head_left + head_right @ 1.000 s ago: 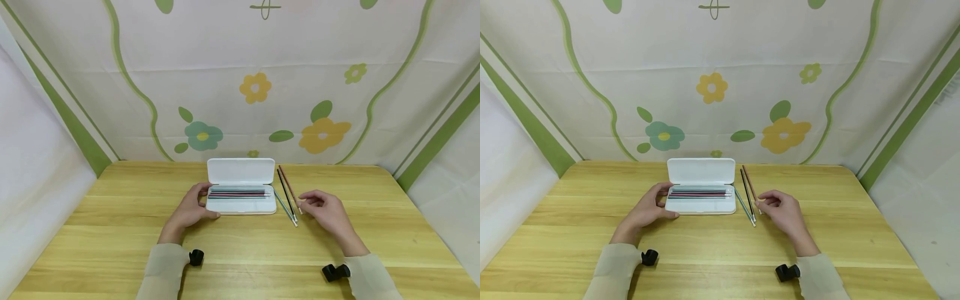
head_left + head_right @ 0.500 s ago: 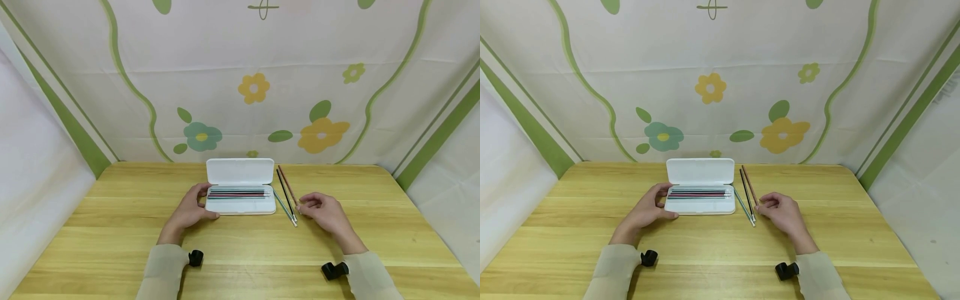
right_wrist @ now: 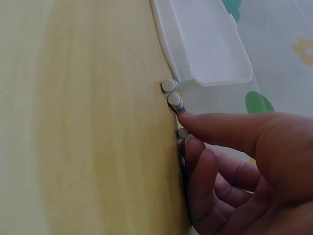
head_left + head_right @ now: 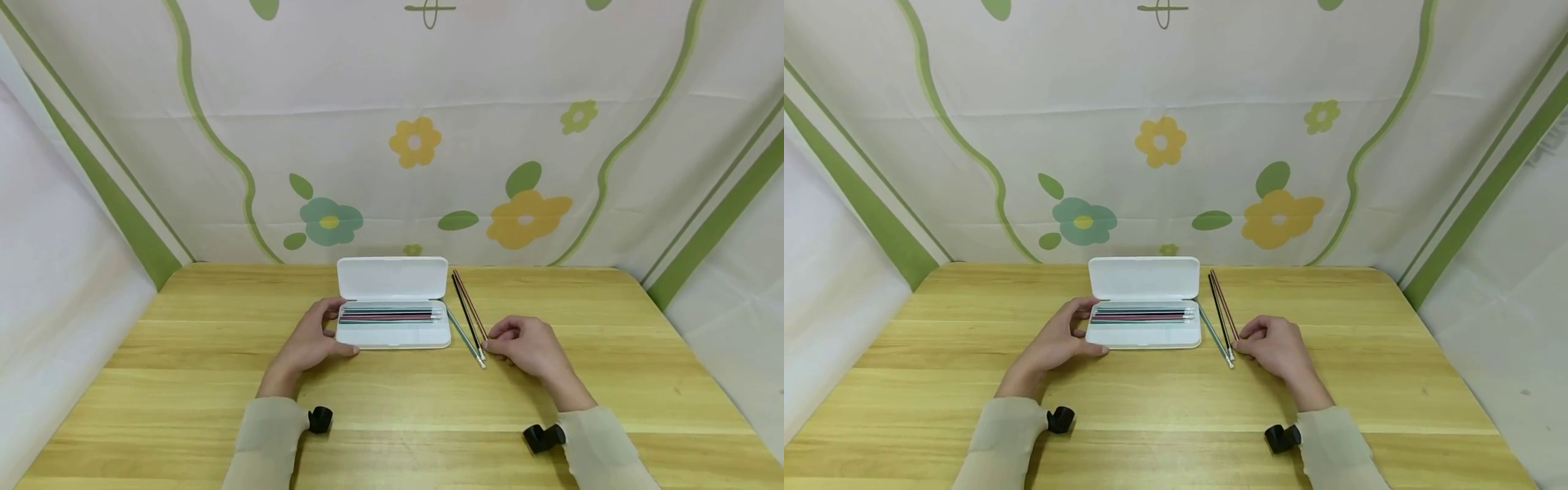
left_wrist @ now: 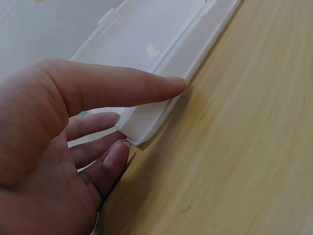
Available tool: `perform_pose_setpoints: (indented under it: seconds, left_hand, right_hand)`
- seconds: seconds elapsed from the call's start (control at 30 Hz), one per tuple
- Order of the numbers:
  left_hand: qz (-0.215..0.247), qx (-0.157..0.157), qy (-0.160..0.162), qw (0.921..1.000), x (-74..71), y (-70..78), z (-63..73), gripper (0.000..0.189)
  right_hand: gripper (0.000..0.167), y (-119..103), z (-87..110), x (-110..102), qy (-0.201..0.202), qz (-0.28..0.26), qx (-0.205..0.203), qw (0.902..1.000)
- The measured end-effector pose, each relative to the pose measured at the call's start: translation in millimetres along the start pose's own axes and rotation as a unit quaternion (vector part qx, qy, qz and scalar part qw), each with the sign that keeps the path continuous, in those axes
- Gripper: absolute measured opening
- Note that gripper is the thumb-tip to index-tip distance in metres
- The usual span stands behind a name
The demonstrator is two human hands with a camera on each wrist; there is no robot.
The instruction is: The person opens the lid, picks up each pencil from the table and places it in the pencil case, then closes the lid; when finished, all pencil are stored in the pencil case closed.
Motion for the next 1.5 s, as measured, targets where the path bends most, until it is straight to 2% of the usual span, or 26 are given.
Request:
perform_pose_setpoints:
  seconds: [0.6, 0.87, 1.13, 1.5]
  left_hand:
    - [0.002, 0.0, 0.003, 1.0, -0.6, 1.1, -0.7, 0.095]
    - [0.0, -0.002, 0.002, 1.0, -0.6, 1.8, -0.5, 0.095]
    - [0.001, -0.001, 0.0, 1.0, 0.4, 0.3, -0.9, 0.095]
    - [-0.002, -0.006, -0.001, 1.0, 0.1, 0.6, -0.2, 0.095]
  right_hand:
    - [0.019, -2, 0.8, 2, 0.0, 0.013, 0.005, 0.9999]
    - [0.017, 0, 1.5, 1, 0.0, 0.002, 0.021, 0.9998]
    - [0.022, 8, -0.6, -1, -0.008, -0.066, 0.034, 0.9972]
    - [0.029, 10, -0.8, -7, -0.021, -0.15, 0.04, 0.9876]
Point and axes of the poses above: each hand's wrist, its own z-axis away from the middle knuckle, its own x-axis out of the palm, y = z × x, the point moved 6 cm from there along -z, towards the middle knuckle, and after that the axes turned 13 degrees about -z, right-handed, at the moved point
